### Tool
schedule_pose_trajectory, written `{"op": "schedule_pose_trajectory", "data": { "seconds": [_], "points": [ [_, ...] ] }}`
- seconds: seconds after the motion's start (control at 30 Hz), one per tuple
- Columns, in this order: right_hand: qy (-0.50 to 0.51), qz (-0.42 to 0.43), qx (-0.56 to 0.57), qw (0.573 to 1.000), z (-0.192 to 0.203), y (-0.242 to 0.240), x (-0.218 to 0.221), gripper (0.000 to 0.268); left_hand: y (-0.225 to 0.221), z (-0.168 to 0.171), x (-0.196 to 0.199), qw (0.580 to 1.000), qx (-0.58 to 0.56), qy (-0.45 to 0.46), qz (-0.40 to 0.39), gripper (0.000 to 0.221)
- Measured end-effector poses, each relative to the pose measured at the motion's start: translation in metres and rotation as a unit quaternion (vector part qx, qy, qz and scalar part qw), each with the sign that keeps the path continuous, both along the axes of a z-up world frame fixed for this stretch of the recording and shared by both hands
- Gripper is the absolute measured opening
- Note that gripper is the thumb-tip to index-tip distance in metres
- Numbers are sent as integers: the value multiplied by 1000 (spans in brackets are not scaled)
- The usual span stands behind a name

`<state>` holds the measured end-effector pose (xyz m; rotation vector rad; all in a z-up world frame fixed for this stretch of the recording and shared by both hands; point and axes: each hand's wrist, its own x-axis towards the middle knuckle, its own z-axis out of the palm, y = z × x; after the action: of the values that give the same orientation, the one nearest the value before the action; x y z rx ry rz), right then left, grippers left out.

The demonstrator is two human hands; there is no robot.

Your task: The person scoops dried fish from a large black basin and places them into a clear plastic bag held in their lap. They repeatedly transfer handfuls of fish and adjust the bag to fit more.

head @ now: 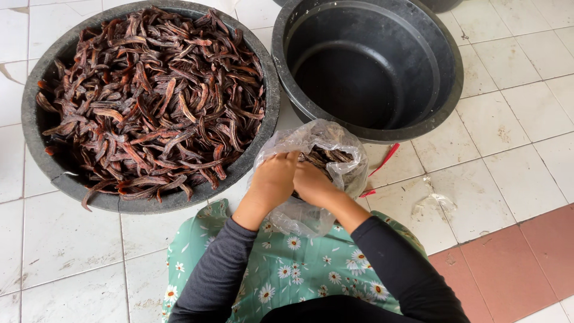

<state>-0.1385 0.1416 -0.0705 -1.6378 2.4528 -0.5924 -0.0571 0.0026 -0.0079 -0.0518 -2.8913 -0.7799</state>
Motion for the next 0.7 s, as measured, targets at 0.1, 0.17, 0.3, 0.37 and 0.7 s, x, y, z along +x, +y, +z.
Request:
{"op": "schedule_pose_trajectory", "data": {
  "seconds": [0.1, 0.17, 0.3, 0.37, 0.7],
  "points": [
    [-20, -18, -11, 1000, 19, 21, -8, 13, -6, -1, 3, 1000, 6, -14, -16, 48],
    [-62, -54, -99, 992, 31, 35, -10, 14, -5, -2, 3, 999, -7, -24, -24, 43],
    [-135, -152, -196, 959, 49, 55, -10, 16, 3, 1, 1, 999, 8, -31, -32, 52],
    [-254, -188, -258, 913, 55, 60, -12, 18, 9, 6, 0, 998, 44, -28, -22, 50],
    [-516, -156, -477, 694, 71, 74, -25, 26, 8, 17, -16, 831, 543, -72, -99, 27]
  ]
}}
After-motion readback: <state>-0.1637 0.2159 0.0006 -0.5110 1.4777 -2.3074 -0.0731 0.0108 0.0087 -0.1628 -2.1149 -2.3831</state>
